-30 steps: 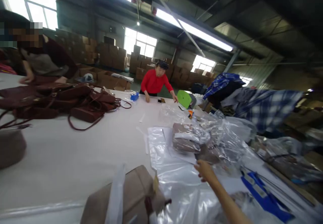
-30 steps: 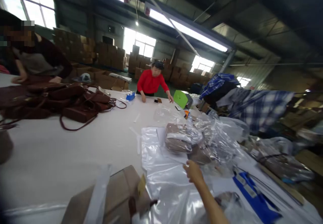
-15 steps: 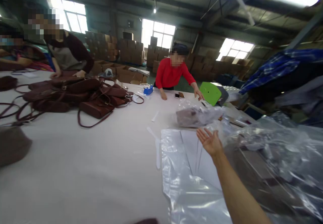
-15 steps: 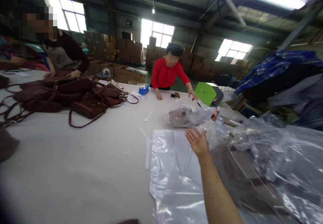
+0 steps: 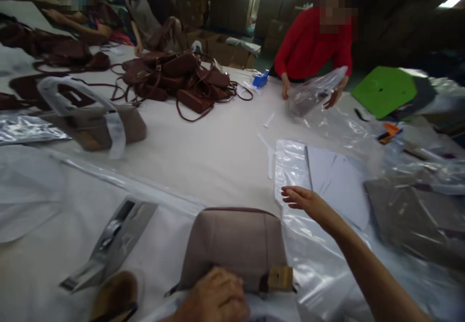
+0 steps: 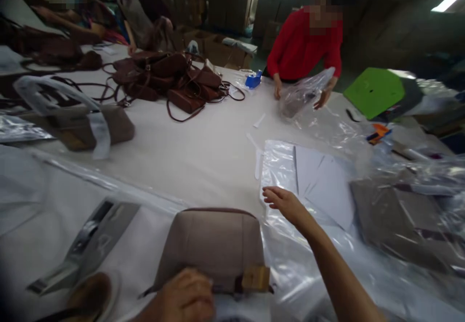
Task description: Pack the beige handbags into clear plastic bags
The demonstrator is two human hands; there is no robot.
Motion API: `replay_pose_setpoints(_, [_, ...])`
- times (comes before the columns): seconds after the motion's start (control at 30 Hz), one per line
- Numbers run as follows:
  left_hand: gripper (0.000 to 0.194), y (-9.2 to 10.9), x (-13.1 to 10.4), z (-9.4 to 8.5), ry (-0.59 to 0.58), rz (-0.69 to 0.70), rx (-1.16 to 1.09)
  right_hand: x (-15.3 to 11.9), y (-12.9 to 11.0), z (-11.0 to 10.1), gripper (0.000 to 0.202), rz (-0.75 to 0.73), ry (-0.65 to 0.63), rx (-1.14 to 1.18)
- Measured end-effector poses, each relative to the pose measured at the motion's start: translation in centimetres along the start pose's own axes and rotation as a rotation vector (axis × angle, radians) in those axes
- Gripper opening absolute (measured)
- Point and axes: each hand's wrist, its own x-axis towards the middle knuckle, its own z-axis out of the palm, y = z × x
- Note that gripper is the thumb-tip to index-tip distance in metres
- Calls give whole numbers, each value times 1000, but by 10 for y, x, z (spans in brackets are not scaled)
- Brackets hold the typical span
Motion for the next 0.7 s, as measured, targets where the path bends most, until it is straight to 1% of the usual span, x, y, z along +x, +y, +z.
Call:
replay_pose_setpoints(0.03, [31,-6,-1,-1,27,28,97,-11,-11,8,47,-46,-32,-54])
replay_pose_setpoints(0.1, [40,-18,1,-5,98,135,379,-33,-29,22,51,-131,-130,-153])
replay_pose_setpoints(0.13, [42,-22,3,-9,142,201,508,-44,-34,28,51,-166,-187,-211])
replay_pose_setpoints(0.17, [42,-26,5,-13,194,253,603,-54,-35,33,51,-195,-217,-270])
replay_pose_setpoints(0.2, [41,-29,8,-17,247,280,655,-61,-32,37,52,-221,-216,-328])
replay_pose_setpoints(0.23, [40,-31,10,-22,306,277,689,-66,-26,41,54,-240,-180,-383])
replay_pose_setpoints(0.3, [40,-34,17,-33,414,223,748,-68,-3,49,59,-217,-34,-447])
replay_pose_setpoints(0.37, [42,-37,27,-42,471,152,806,-64,28,60,58,-94,81,-438])
replay_pose_setpoints(0.4, [41,-39,32,-46,484,128,824,-62,43,67,56,-42,105,-407])
replay_pose_setpoints(0.47, [37,-41,43,-52,493,90,837,-62,70,83,55,-12,147,-350])
replay_pose_setpoints(0.53, [34,-43,50,-57,480,70,834,-70,89,95,62,9,173,-235])
replay_pose_setpoints(0.63, [33,-39,47,-63,455,104,814,-96,105,99,72,76,201,-79])
replay_pose_setpoints(0.7, [32,-33,38,-63,450,151,776,-118,110,97,66,56,237,-96])
